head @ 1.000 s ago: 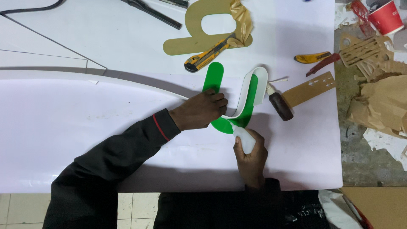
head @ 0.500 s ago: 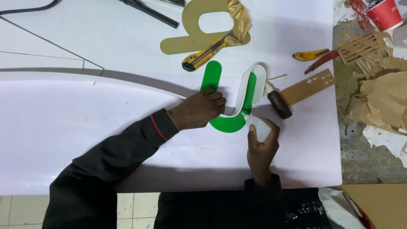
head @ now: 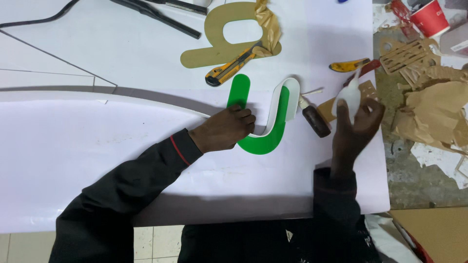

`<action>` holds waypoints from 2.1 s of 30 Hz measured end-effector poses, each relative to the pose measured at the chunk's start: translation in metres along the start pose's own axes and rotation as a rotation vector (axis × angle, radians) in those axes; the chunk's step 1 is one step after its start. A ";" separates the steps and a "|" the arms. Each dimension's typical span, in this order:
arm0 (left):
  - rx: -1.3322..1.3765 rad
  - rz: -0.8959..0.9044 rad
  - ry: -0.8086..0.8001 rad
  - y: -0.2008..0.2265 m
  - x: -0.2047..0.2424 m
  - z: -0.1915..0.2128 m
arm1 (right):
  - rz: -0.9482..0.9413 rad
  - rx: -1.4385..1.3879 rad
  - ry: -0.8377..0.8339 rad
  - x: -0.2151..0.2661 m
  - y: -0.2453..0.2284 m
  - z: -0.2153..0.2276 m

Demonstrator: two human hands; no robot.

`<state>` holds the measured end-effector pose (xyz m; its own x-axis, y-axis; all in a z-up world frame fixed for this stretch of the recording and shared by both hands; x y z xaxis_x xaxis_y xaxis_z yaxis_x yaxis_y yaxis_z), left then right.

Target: The person assembles a green letter-shaped object by applying glue to a white backing piece and pressing it onto the green letter. They repeatedly apply glue and press the pieces together to secure the bond.

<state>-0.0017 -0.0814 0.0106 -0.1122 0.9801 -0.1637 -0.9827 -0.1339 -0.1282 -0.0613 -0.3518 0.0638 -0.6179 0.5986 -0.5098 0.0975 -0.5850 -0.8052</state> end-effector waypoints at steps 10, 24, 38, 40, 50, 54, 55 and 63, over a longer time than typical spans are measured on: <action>0.053 0.017 0.021 -0.002 0.001 -0.003 | -0.216 0.315 -0.228 -0.030 0.082 -0.031; 0.057 0.007 -0.008 0.000 0.002 -0.003 | -0.448 -0.109 -0.549 0.091 -0.016 -0.025; 0.051 0.014 -0.025 -0.001 0.000 -0.007 | 0.132 0.082 -0.853 0.127 -0.046 -0.087; 0.061 0.020 -0.032 -0.001 0.000 -0.013 | 0.198 0.088 -0.839 0.126 -0.048 -0.091; -0.004 0.001 -0.031 0.001 0.000 -0.013 | 0.259 0.178 -0.679 0.106 -0.045 -0.079; 0.022 0.014 -0.040 -0.001 -0.001 -0.011 | 0.243 0.194 -0.590 0.093 -0.025 -0.064; 0.026 0.018 -0.042 0.000 -0.001 -0.012 | 0.242 0.193 -0.595 0.091 -0.015 -0.058; 0.042 0.037 0.018 -0.002 0.001 -0.003 | -0.144 0.488 -0.300 0.019 -0.005 -0.047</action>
<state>0.0006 -0.0811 0.0078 -0.1459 0.9719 -0.1849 -0.9833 -0.1629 -0.0805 -0.0365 -0.3118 0.0444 -0.7987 0.5516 -0.2405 -0.3303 -0.7360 -0.5909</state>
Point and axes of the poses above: each hand's wrist, its own x-axis away from the middle knuckle, its own z-axis out of the back of the hand, y = z × x, the point moved 9 cm from there along -x, towards the middle knuckle, and after that the axes turned 1 degree about -x, right-handed, at the moved point
